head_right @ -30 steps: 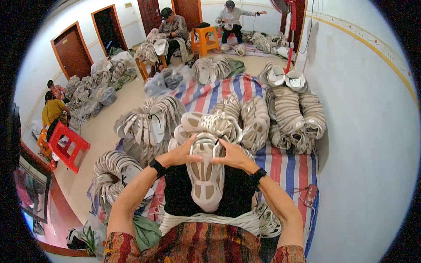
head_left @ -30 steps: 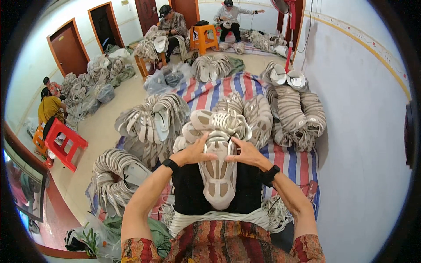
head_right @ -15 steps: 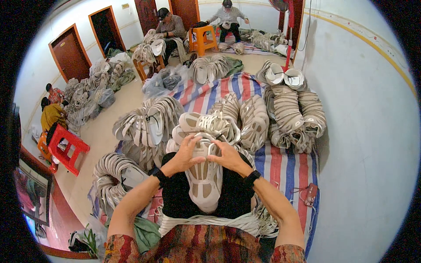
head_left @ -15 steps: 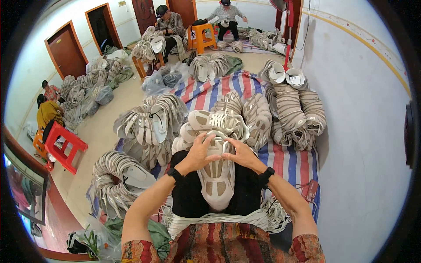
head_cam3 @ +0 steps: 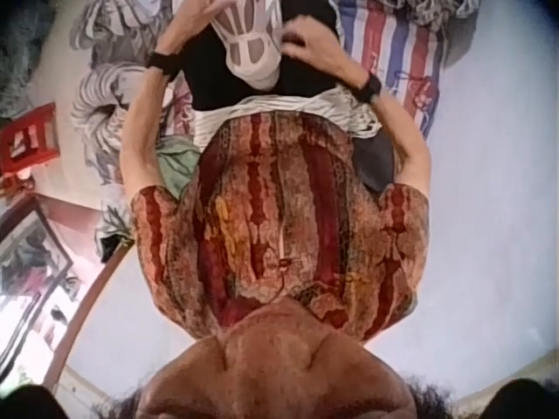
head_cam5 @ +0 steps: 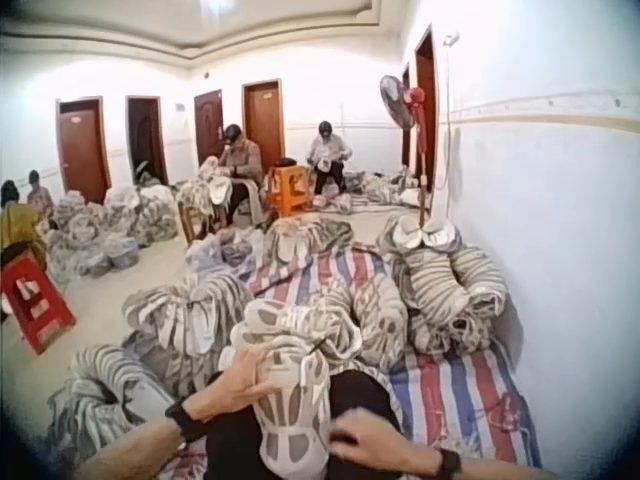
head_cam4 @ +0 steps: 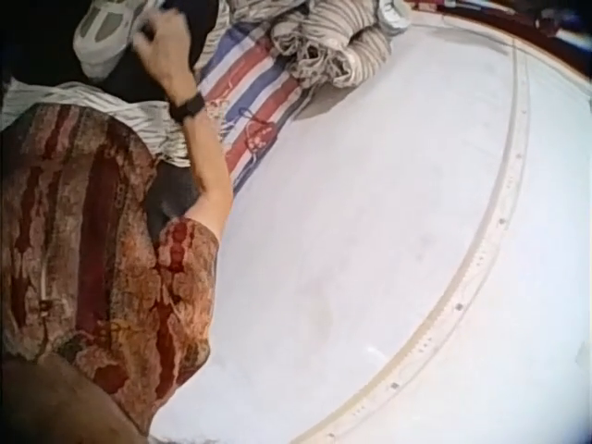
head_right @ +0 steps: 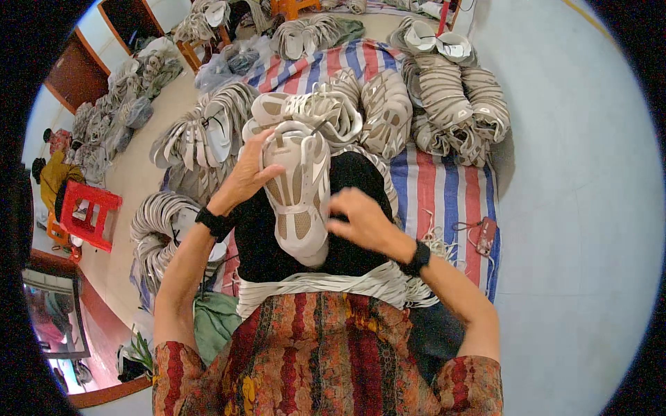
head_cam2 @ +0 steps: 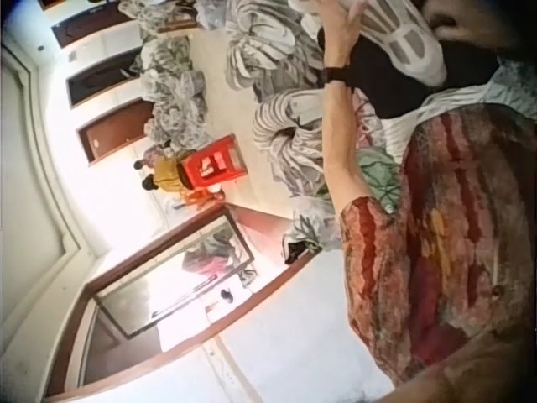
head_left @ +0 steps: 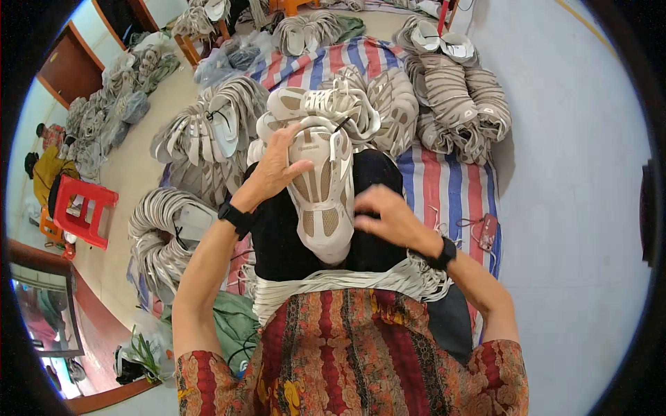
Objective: The recorder is threading laces into a white sneaker as part of a manufacturing batch.
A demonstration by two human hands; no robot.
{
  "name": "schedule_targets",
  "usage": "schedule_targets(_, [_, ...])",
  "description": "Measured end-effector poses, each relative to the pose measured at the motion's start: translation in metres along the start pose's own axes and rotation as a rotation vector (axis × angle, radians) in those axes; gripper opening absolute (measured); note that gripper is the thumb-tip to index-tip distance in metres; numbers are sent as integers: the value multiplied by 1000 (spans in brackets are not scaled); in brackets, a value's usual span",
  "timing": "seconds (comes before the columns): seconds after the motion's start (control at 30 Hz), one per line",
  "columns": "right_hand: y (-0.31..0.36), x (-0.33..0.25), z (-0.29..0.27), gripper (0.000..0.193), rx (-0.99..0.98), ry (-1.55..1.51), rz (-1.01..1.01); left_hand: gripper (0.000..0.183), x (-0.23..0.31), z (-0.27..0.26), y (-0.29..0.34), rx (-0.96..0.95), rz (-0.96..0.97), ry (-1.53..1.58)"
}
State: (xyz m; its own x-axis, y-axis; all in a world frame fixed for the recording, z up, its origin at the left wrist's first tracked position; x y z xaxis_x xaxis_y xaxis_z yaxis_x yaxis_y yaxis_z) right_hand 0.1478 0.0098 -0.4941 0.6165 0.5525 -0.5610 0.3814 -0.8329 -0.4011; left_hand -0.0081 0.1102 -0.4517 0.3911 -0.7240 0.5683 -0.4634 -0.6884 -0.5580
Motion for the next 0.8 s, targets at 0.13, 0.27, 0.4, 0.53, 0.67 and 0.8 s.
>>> schedule_targets(0.13, [62,-34,19,23,-286,-154,-59,42,10,-48,33,362,-145,-78])
schedule_targets(0.27, [76,-54,27,21,-266,50,-218,17,29,-60,82,386,-196,-132])
schedule_targets(0.4, [81,-61,37,18,-416,52,-271,11,36,-48,118,236,-327,-57])
schedule_targets(0.53, [86,-53,24,16,-409,27,-228,9,50,-49,120,262,-202,-28])
schedule_targets(0.67, [85,-43,21,15,-366,-90,-98,6,64,-42,113,273,-154,29])
schedule_targets(0.8, [77,-29,20,12,-344,-287,223,7,77,-7,108,75,-328,275])
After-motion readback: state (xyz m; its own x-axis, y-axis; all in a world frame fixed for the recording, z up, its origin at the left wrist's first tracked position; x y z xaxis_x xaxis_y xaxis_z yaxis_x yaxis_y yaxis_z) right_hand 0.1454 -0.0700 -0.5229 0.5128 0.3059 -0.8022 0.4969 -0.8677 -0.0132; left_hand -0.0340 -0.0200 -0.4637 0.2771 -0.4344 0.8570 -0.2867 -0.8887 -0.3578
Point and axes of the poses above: each hand's wrist, its own y-axis away from the middle knuckle, its own z-axis out of the palm, x = y × z, the point moved 8 cm from there along -y, towards the middle knuckle, and after that the axes turned 10 degrees about x, right-handed, at the moved point
